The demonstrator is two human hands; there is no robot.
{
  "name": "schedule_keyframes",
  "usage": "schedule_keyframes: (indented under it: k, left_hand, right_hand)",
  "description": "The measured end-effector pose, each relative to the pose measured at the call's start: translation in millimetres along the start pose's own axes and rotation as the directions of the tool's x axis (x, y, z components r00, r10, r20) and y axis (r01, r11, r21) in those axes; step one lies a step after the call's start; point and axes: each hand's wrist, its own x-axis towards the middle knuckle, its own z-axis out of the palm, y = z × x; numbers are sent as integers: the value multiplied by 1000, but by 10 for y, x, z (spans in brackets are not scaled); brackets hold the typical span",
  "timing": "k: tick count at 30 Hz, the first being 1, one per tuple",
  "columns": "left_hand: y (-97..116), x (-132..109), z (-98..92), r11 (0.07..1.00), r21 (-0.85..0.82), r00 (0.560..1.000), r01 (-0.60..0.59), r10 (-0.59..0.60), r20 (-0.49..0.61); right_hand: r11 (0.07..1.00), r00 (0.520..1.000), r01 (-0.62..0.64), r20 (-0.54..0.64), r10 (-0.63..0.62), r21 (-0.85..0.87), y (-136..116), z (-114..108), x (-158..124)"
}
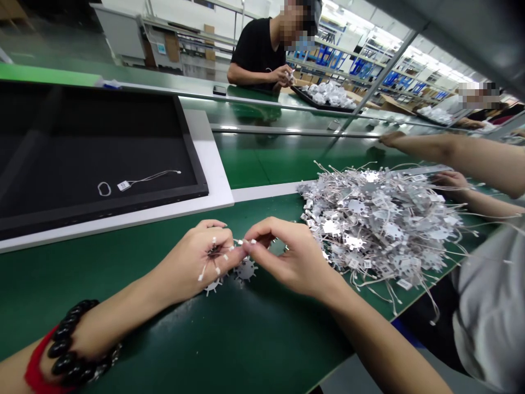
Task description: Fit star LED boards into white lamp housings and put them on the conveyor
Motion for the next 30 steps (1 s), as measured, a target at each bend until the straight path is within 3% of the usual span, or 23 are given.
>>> schedule_keyframes:
  k: [5, 12, 15, 18, 19, 21, 25, 30]
  left_hand:
    - [65, -34, 5, 995, -17, 993, 95, -96, -67]
    - [21, 15, 6, 987, 17, 986, -162, 162, 38]
    - [16, 6, -16, 994, -82, 996, -76, 79, 40]
    - [28, -6, -30, 942, -326, 995, 77, -51, 87]
    - [30, -7, -32, 917, -384, 992, 104, -67, 110]
    - [25, -6, -38, 900, -421, 989, 114, -61, 137]
    - [-9, 2, -69, 897, -420, 985, 136, -79, 151]
    - [-15, 27, -123, 894, -418, 987, 162, -143, 77]
  right_hand:
    - [1000, 1000, 2, 29, -2, -8, 0, 22, -10]
    - [990, 989, 141, 51, -141, 4, -31, 75, -10]
    - [998, 997, 66, 46, -65, -1, -47, -106, 24]
    - [967, 981, -115, -177, 76, -228, 42, -366, 40]
    - [934, 976, -159, -195, 99, -320, 100, -438, 33]
    - [834, 982, -190, -98, 162, -518, 239, -538, -2]
    - [663, 945, -82, 155, 290, -744, 469, -590, -85]
    - [772, 929, -131, 194, 315, -622, 418, -632, -48]
